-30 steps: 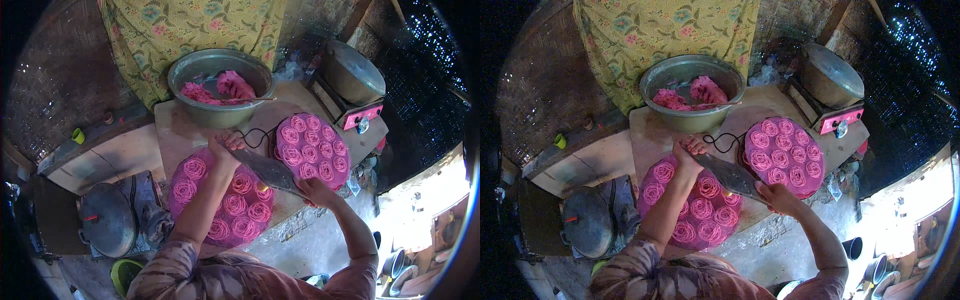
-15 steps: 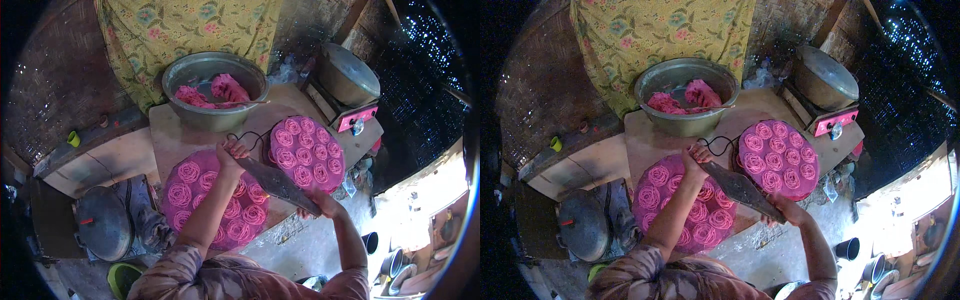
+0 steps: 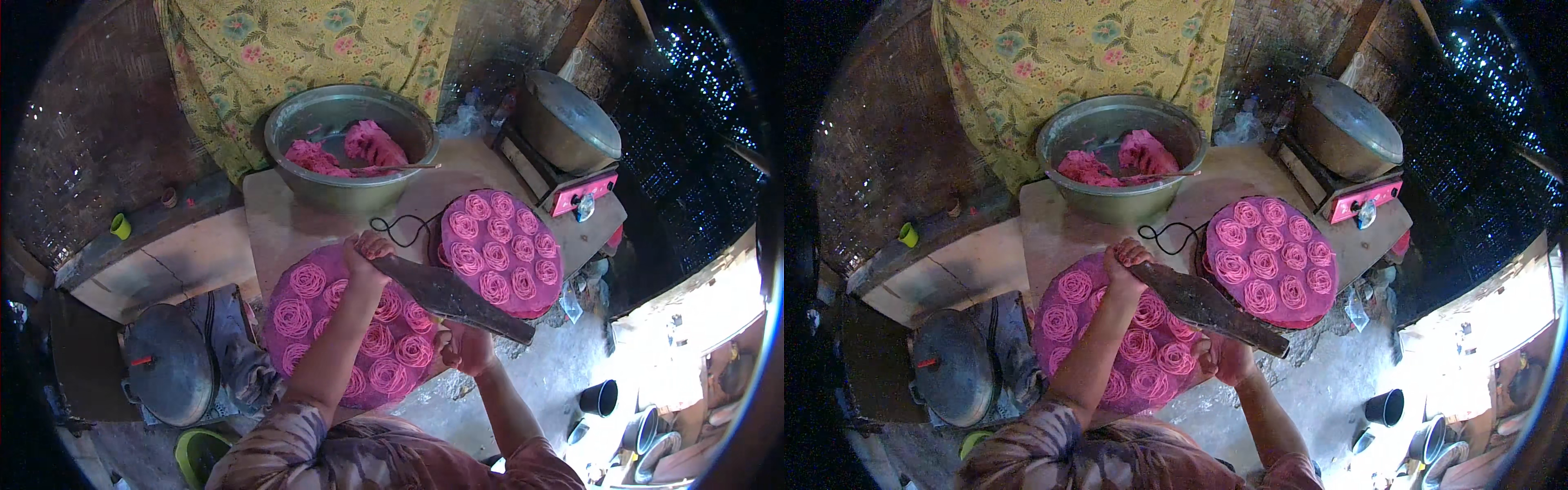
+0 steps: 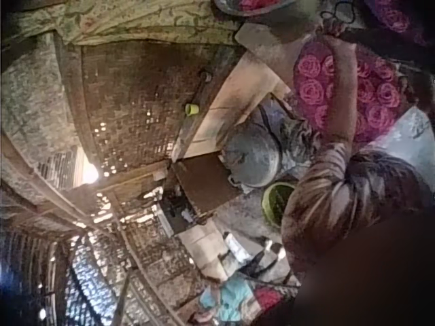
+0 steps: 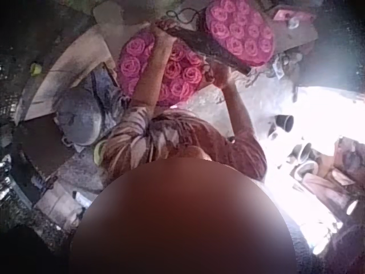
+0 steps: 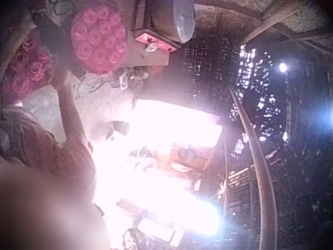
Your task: The person uses a wooden tool to scoop pink dough from a bowl and apply it to a rotating surface, shaping it into multiple rose patterns on flat discs. After completing several discs, they move the trays and pick up small items to place on top of the food.
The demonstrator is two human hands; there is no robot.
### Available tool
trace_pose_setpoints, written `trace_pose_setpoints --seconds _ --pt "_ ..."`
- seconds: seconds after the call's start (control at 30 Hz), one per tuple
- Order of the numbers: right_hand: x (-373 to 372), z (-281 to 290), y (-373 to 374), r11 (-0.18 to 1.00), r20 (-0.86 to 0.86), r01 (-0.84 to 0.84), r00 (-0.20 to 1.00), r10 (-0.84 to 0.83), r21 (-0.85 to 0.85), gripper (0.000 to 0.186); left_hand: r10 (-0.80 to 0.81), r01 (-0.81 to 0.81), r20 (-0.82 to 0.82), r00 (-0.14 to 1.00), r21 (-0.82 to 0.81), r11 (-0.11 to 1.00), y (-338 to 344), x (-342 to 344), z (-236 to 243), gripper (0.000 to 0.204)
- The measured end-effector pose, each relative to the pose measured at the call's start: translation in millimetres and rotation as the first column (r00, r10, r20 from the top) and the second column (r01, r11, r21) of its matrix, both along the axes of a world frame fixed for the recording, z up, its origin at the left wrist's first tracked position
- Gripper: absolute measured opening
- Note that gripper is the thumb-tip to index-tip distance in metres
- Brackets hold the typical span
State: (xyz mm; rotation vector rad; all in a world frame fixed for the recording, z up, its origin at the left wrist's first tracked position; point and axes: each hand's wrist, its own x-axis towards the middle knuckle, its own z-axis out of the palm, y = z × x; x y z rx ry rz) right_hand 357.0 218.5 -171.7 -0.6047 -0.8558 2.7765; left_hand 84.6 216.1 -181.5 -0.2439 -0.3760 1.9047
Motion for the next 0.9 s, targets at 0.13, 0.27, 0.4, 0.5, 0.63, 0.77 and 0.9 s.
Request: trace_pose_setpoints --seconds 0.13,0.27,0.4,0.5,0.63,0.77,0.9 --pt "0.4 5.7 -0.8 0.995 -0.105 -0.025 0.994 0.015 -0.096 0.071 0.020 -0.020 0.020 1.000 -0.004 1.000 0.1 -1.0 1.5 0.031" --pt "-3.9 7.4 0.3 0.997 0.108 -0.018 0.994 0.010 0.079 0.065 0.075 -0.074 -0.019 0.997 0.014 0.997 -6.6 -13.1 8.4 0.031" --pt "5.0 -39.9 4.2 0.772 0.235 -0.028 0.959 -0.159 0.636 0.049 0.122 -0.113 -0.141 0.982 0.067 0.991 -23.2 -31.6 29.3 0.031" --pt "2.6 -59.1 13.3 -0.301 0.014 -0.112 0.950 -0.311 0.947 0.052 0.205 -0.161 -0.222 0.953 0.201 0.966 -46.8 -46.8 49.5 0.031" --pt "-29.5 14.1 -3.0 -0.217 0.619 -0.757 0.636 -0.460 0.617 0.060 0.267 -0.140 -0.365 0.892 0.338 0.931 -100.4 -74.5 78.5 0.033" --pt "-18.2 -20.2 28.4 -0.566 0.382 -0.655 0.754 -0.535 0.500 0.065 0.354 -0.265 -0.394 0.849 0.262 0.928 -172.2 -76.5 117.2 0.041" --pt "-29.9 33.8 3.3 -0.343 0.200 -0.386 0.861 -0.469 0.856 0.060 0.408 -0.320 -0.601 0.688 0.254 0.913 -265.0 -92.5 133.8 0.049"
